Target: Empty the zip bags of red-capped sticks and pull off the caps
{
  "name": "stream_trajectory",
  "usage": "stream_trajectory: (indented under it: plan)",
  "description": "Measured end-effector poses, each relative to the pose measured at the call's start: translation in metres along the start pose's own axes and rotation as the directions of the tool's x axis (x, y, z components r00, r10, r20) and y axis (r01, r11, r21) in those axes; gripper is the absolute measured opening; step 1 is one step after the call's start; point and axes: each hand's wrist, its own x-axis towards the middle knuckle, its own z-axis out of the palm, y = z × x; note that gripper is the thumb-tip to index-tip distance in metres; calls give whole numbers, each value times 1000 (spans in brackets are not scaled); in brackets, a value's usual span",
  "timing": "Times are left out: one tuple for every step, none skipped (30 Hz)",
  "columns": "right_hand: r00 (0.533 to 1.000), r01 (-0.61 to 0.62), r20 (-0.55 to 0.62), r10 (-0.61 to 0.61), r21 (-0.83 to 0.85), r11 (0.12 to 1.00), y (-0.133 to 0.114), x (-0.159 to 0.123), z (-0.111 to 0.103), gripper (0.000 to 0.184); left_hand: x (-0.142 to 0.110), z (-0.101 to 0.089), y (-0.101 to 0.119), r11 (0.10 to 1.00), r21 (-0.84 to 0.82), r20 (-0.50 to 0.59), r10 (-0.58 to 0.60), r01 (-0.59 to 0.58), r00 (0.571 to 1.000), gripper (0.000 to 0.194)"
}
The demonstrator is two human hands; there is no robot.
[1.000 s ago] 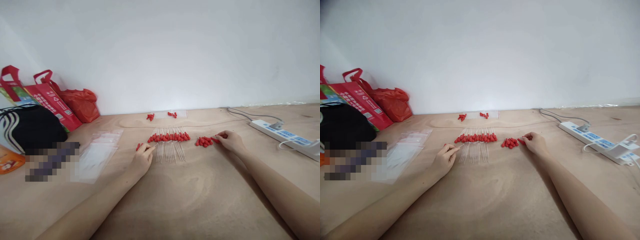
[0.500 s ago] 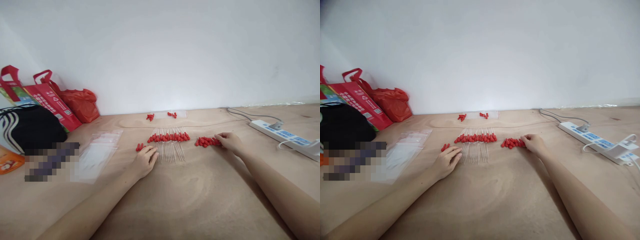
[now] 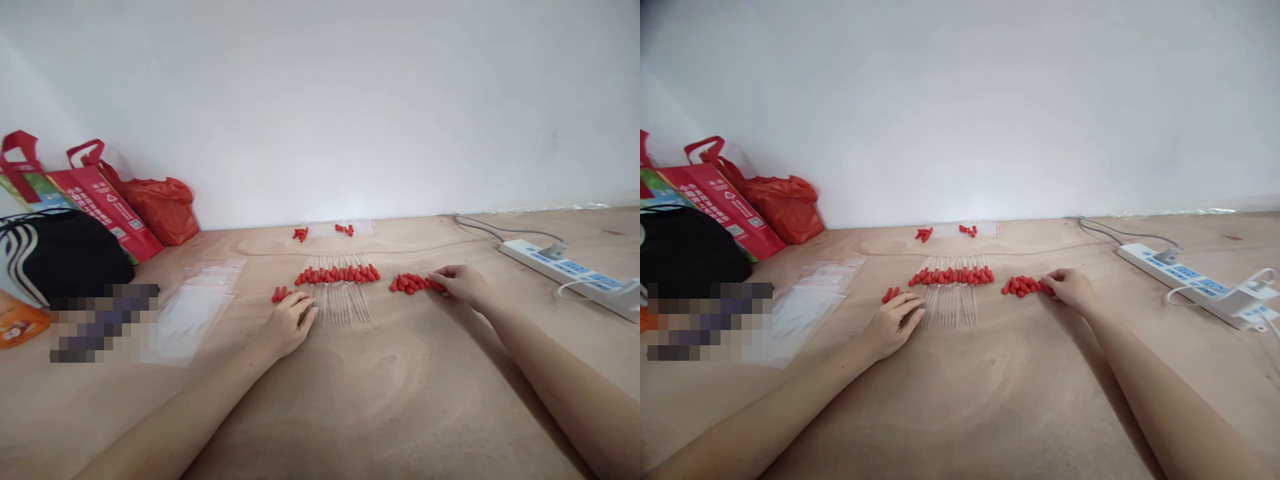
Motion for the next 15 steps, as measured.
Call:
stream_trajectory:
  plan:
    - [1000,16,-22,-18,-86,996,-3,-2,-1,22,0,0,0,1000,0,0,-1,1,1000,24]
    - [999,30,-37,-36,-161,986,-5,-3,-3,22,0,-1,0,1000,0,0,-2,2,1000,24]
    - [998,42,-44,-52,-213,976,-7,-4,-4,23,0,-1,0,1000,-1,-1,-2,2,1000,23]
    - [997,46,-43,-58,-239,970,-9,-5,-5,24,0,-1,1,1000,-3,-1,-2,2,1000,23]
    - [998,42,-41,-54,-247,968,-9,-5,-6,26,0,-1,1,1000,-4,0,-3,3,1000,23]
    - [998,33,-41,-45,-254,967,-9,-5,-6,27,0,-1,0,1000,-6,2,-5,5,1000,23]
    - [998,27,-48,-41,-262,965,-9,-4,-6,27,0,-1,0,1000,-7,5,-6,6,1000,23]
    - [997,27,-61,-45,-274,961,-8,-4,-7,27,0,-1,0,1000,-9,10,-9,9,1000,23]
    - [995,38,-78,-63,-286,957,-7,-3,-7,27,0,-1,0,1000,-11,15,-12,12,1000,24]
    - [991,57,-101,-91,-296,953,-6,-3,-7,26,-1,-1,0,1000,-13,18,-14,14,1000,24]
    - [983,79,-134,-125,-305,949,-6,-3,-6,26,-1,-1,-1,1000,-17,20,-16,17,1000,24]
    - [973,96,-173,-156,-311,946,-7,-4,-6,25,-1,0,-1,1000,-20,21,-19,19,1000,24]
    - [960,108,-214,-181,-314,943,-9,-6,-4,25,-1,0,-1,1000,-21,22,-21,21,1000,24]
    - [947,121,-247,-205,-319,940,-13,-8,-2,25,-1,0,-1,1000,-20,24,-21,22,999,24]
    - [936,135,-268,-229,-327,935,-19,-10,1,25,-1,0,-1,1000,-17,25,-20,21,999,24]
